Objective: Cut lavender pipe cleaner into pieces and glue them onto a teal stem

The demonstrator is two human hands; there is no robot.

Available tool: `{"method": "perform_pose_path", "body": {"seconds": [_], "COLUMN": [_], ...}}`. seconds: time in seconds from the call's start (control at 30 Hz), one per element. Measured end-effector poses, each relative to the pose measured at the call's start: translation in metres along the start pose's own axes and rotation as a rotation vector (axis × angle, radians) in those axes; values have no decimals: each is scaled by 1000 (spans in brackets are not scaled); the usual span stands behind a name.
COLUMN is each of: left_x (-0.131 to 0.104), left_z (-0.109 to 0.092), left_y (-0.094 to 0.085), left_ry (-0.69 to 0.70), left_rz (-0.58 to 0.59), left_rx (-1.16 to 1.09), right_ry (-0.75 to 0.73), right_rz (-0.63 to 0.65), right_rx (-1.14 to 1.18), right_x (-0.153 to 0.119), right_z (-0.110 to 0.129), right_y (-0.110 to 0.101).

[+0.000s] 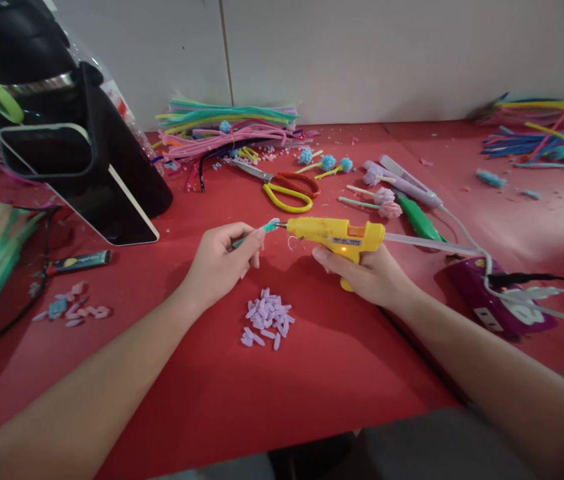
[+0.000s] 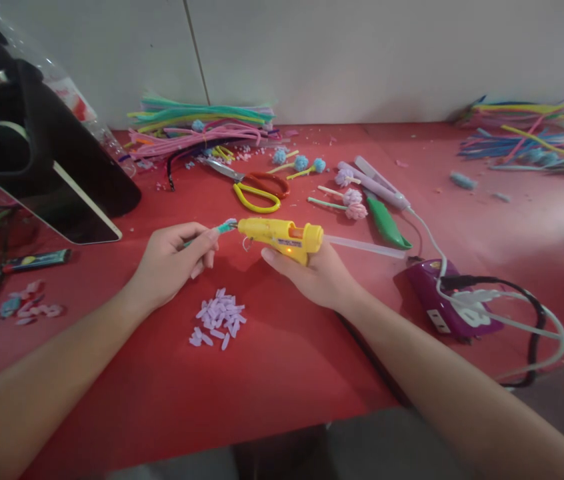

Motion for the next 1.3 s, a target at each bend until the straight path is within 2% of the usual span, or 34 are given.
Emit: {"method": "perform_pose_path", "body": {"seconds": [0.33,0.73,0.83,0.97,1.17,1.3], "left_x": [-1,0,-1,0,2,3], "left_z": [0,2,3,3,4,7], "left_y": [-1,0,0,2,3,4], "left_ry": [-2,15,23,20,17,8], "left_rz": [-2,19,33,42,54,57], "left_rx": [-2,-34,-73,-105,-149,-170], "right_ry": [23,55,84,124,213,199], "right_rz": [2,-26,-58,-143,-273,-196], "right_rx": [9,-70,-102,-170,-411,-557], "right_x": [0,-2,-2,-1,1,2], "right_z": [4,-7,-11,-16,-27,-31], "right_y": [0,-5,-13,-35,-68,-69]}}
Point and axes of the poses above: each hand's wrist, its own x-axis towards the middle knuckle, its own y-axis out of the palm, z = x × y, the point moved 9 cm from there along x, towards the middle knuckle, and after that the axes turned 2 degrees about z, right-handed, at the moved point
